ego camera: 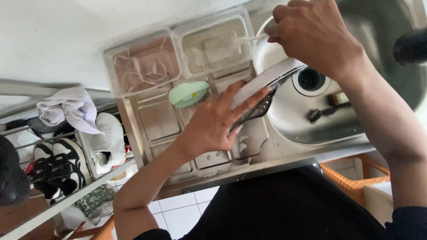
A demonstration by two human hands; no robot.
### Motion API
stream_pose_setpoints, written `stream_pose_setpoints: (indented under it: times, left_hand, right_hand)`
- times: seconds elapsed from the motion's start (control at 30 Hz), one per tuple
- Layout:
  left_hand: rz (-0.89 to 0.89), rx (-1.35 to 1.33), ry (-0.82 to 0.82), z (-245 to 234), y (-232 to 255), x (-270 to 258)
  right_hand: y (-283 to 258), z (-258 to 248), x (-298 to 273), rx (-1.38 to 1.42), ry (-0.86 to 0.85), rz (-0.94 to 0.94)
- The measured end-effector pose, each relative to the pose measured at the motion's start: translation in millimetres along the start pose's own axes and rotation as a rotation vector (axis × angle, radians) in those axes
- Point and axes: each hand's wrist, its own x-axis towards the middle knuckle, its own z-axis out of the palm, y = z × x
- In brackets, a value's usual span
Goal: The person cleans a shoe in a sink, first using a large brush with soap on the exterior and then using a toothbrush to clean the inner edges and interior of the shoe.
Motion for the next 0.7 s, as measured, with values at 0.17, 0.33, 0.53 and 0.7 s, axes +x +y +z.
stream_pose_setpoints:
  times: [0.17,0.33,0.53,0.7]
  left_hand:
    - [-0.174,0.104,-0.009,-7.7,9.2,1.9]
    - [-0.156,0.238,0.149,-0.5,1.3,-12.3]
    - [-0.071,0.02,0.441,14.7,-20.5,-14.8]
    - [-0.112,-0.082,0.461,-4.9,-1.3,-3.9]
  right_hand:
    - [-1.2,-12.1,-15.5,0.079,0.14,0.064]
    - [-25.8,-75.2,-83.5,0.498,0.162,0.101]
    - [-68.1,-55.5,-151.8,0.533,-0.085,-0.004]
    - [-132.4,-26.0,-150.9,0.317,-0.072,0.236]
